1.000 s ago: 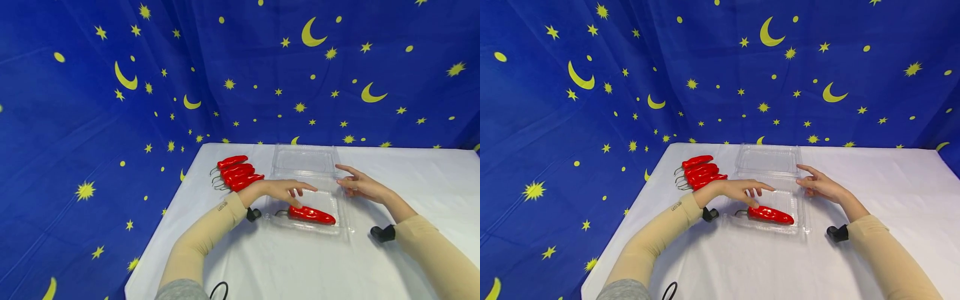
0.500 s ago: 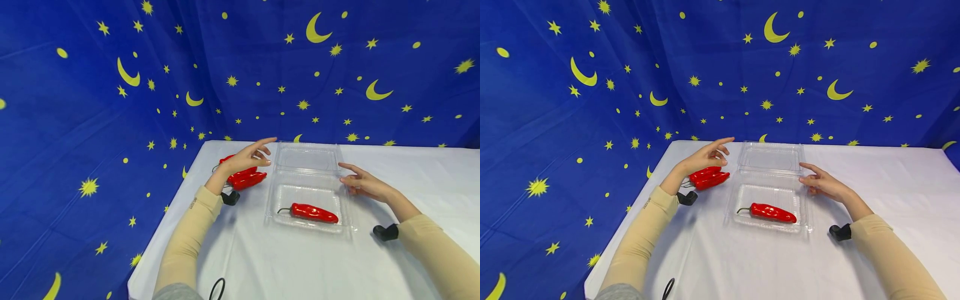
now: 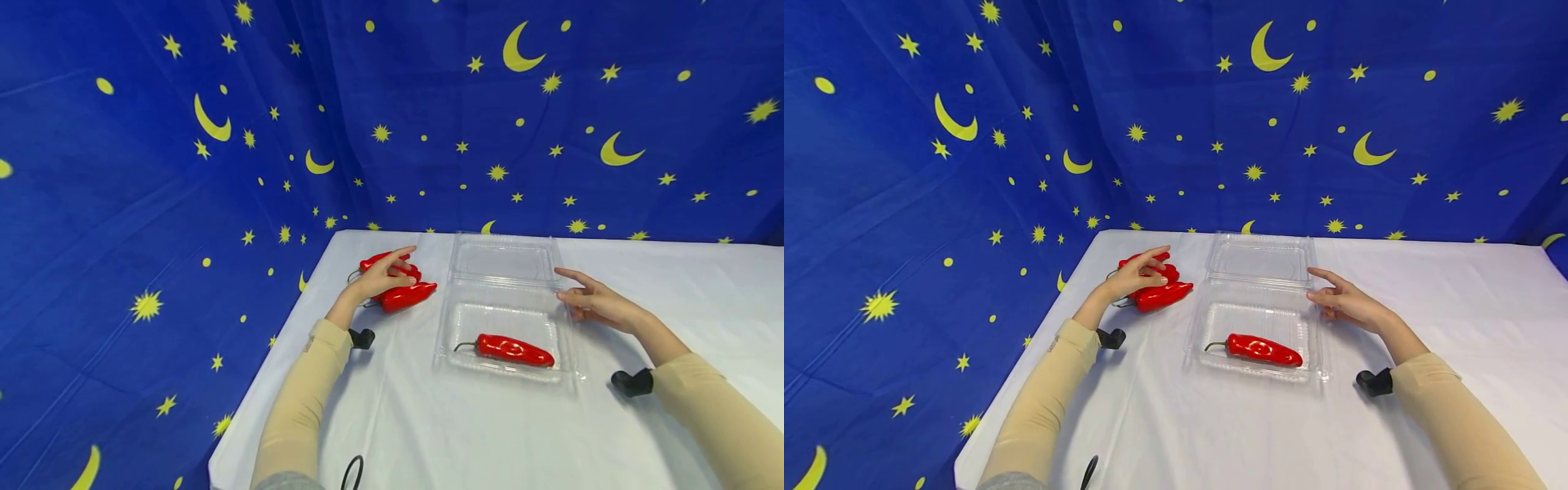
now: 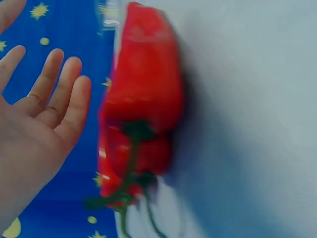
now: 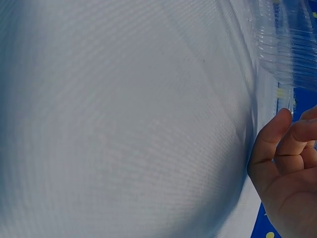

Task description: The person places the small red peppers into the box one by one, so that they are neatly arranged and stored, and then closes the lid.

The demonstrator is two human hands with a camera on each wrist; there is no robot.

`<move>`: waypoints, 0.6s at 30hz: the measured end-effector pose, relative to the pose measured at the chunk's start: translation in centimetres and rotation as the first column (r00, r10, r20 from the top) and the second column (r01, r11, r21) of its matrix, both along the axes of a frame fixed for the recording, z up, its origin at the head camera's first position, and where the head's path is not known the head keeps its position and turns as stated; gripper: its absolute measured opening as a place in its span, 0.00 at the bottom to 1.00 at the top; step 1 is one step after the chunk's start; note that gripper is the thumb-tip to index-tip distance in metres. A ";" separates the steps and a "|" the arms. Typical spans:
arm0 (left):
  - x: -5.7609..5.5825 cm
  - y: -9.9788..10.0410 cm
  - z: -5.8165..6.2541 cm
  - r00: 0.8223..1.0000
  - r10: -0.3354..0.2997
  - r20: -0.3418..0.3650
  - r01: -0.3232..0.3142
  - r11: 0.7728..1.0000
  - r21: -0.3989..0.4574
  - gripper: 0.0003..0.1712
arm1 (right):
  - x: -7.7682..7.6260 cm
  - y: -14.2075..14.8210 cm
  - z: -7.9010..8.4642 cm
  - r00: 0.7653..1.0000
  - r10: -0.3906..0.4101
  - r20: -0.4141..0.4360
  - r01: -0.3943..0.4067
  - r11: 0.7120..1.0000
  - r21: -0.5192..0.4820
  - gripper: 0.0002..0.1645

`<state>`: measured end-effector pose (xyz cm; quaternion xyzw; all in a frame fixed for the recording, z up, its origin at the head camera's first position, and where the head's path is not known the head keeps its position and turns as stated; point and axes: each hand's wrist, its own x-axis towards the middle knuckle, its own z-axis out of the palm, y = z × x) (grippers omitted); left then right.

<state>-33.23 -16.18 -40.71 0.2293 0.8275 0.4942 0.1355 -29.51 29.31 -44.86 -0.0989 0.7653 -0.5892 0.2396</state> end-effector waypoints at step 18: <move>1.4 -0.4 -2.6 0.997 -0.036 -0.066 0.025 0.986 -0.164 0.41 | 0.1 -0.1 0.0 1.000 0.012 -0.012 -0.012 1.000 -0.013 0.45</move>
